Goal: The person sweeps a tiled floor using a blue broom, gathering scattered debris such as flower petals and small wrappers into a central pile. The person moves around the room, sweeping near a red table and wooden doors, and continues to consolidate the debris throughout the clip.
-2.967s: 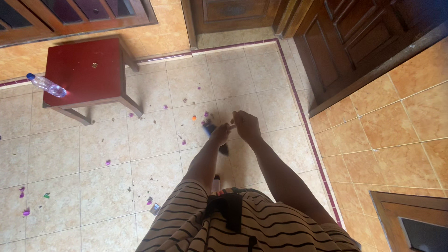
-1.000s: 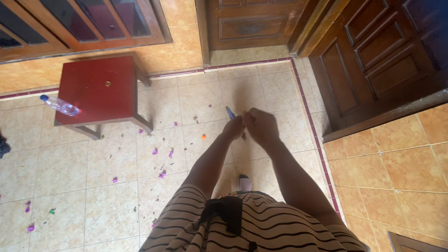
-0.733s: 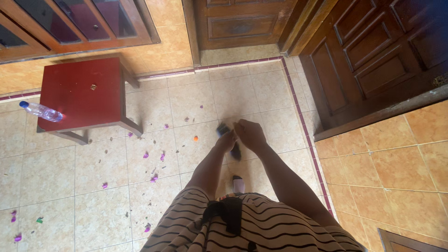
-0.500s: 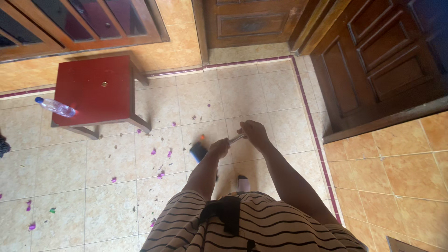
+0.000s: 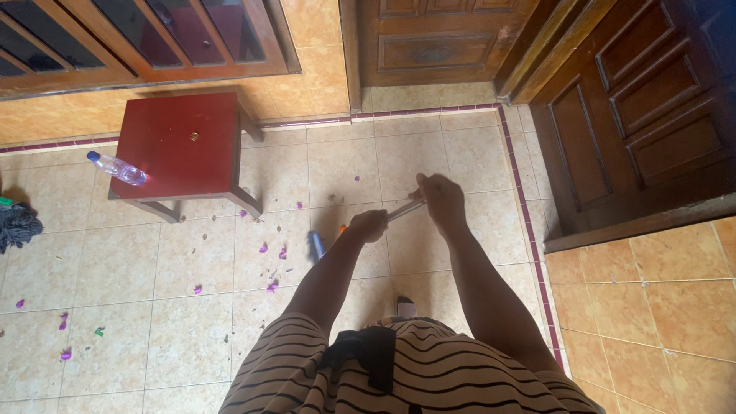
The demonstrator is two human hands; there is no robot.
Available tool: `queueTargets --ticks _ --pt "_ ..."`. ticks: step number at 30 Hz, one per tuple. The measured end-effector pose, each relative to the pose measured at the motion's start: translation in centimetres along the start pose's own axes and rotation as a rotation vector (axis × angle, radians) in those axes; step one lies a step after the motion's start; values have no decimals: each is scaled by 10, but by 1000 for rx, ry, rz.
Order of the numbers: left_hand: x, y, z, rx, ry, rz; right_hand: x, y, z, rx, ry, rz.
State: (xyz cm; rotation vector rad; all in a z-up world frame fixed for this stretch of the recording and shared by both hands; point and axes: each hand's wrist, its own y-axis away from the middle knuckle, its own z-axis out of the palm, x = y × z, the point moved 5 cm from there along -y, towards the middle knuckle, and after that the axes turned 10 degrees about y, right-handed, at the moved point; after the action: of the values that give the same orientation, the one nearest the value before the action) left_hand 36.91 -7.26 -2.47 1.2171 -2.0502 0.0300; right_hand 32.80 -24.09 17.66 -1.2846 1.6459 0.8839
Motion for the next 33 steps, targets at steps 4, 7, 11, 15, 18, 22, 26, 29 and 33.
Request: queueTargets --ticks 4,7,11,15,18,22,26,29,33 --pt "43 -4 -32 136 174 31 -66 11 -16 52 77 -209" --pt "61 -8 -35 215 295 88 -97 27 -14 94 298 -323" --pt "61 -31 -19 215 395 89 -97 34 -5 105 497 -261" --pt "41 -55 11 164 428 43 -74 26 5 112 564 -324" --pt "19 -50 29 200 519 48 -39 17 16 25 507 -174" --pt "-2 -37 43 141 327 -33 -4 3 18 3 343 -117" --pt "-7 -24 44 176 254 -81 12 -11 6 32 161 21" --pt "-3 -21 38 231 208 -91 8 -17 2 73 -69 38" --pt "10 -17 17 253 150 -120 -9 -19 1 106 -139 -34"
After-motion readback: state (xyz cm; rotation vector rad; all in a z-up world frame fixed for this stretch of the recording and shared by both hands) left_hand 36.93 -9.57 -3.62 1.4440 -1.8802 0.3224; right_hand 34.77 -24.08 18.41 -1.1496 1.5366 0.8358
